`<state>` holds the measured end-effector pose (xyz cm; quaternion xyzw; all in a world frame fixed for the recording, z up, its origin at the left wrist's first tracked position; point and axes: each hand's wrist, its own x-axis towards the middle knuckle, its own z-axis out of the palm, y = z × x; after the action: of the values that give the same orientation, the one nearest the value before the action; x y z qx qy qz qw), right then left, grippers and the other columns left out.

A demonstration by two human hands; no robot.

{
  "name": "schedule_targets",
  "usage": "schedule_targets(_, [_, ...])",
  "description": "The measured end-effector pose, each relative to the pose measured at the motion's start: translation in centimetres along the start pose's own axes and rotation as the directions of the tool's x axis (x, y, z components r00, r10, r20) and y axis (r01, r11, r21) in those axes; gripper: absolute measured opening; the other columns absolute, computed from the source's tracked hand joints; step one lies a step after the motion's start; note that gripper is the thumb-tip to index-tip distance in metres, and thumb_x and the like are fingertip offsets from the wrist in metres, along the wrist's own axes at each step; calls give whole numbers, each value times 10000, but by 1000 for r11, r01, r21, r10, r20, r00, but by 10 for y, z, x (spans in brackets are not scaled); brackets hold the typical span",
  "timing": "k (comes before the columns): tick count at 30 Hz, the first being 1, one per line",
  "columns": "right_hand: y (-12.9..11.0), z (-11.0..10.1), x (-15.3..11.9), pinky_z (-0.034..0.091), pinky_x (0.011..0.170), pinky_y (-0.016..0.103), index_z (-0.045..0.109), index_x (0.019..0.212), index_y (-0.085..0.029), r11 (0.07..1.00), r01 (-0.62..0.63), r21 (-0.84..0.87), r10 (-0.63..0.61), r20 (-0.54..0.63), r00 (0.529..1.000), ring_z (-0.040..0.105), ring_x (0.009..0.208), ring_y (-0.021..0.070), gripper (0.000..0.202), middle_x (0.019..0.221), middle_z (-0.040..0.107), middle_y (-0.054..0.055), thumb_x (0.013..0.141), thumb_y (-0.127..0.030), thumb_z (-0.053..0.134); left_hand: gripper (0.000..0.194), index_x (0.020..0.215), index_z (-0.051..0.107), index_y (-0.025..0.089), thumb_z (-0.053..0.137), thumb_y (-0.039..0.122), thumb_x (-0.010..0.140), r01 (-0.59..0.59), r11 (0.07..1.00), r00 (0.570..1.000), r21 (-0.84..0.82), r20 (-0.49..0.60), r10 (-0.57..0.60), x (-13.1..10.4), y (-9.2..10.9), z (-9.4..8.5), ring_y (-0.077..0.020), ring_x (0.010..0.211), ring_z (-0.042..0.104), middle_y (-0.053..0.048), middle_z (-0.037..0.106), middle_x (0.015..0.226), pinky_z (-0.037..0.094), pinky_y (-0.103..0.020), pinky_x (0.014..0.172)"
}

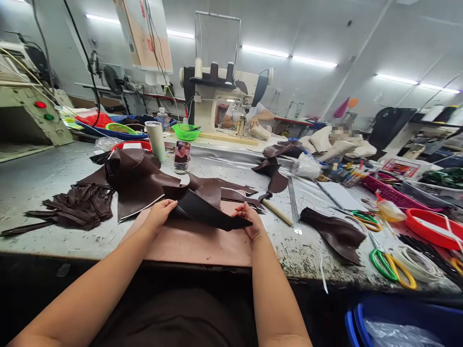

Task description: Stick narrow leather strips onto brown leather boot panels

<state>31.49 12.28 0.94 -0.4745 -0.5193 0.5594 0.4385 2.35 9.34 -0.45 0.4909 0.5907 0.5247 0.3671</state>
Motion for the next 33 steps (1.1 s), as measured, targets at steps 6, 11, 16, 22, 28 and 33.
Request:
schedule_targets(6, [4, -1, -2, 509, 637, 356, 514, 652, -206, 998, 50, 50, -50, 3, 999, 620, 622, 210, 794, 660, 636, 102, 612, -890, 111, 293, 731, 565, 120, 548, 396, 828, 69, 997, 992, 32, -105, -65, 14, -6, 2, -112, 625, 516, 13, 552, 689, 437, -276, 638])
schedule_targets(11, [4, 5, -5, 506, 648, 372, 526, 663, -212, 991, 127, -43, -126, 28, 992, 623, 641, 229, 863, 654, 633, 101, 502, -944, 100, 319, 717, 563, 122, 541, 419, 830, 68, 997, 988, 24, -141, -64, 13, -7, 2, -114, 619, 523, 21, 542, 658, 443, -278, 639])
schedule_targets(16, [2, 21, -13, 474, 663, 363, 537, 659, -209, 933, 270, -236, -291, -58, 955, 583, 671, 236, 713, 664, 602, 75, 464, -886, 424, 305, 698, 561, 122, 549, 395, 831, 69, 998, 988, 3, -140, -67, 10, -4, 3, -109, 596, 515, 30, 532, 629, 440, -277, 640])
schedule_targets(22, [9, 35, -24, 420, 710, 366, 554, 716, -189, 837, 312, -449, -437, -204, 876, 536, 742, 238, 457, 709, 576, 76, 681, -640, 491, 270, 728, 567, 121, 554, 369, 833, 2, 996, 992, -91, -129, -14, -2, -1, 2, -115, 643, 542, 16, 563, 677, 457, -286, 665])
schedule_targets(28, [15, 32, -20, 393, 552, 336, 482, 572, -220, 829, 208, -520, -373, -235, 897, 526, 549, 214, 410, 531, 545, 48, 713, -605, 466, 251, 764, 576, 120, 567, 364, 823, -90, 980, 986, -175, -156, 63, -14, 2, 2, -130, 709, 561, 3, 573, 716, 470, -317, 720])
schedule_targets(33, [19, 29, -16, 403, 484, 325, 456, 513, -237, 825, 117, -552, -289, -235, 928, 553, 482, 220, 378, 474, 561, 51, 697, -566, 486, 229, 846, 596, 122, 597, 346, 801, -135, 963, 984, -232, -148, 103, -19, 4, 3, -148, 788, 583, -21, 616, 807, 464, -361, 804])
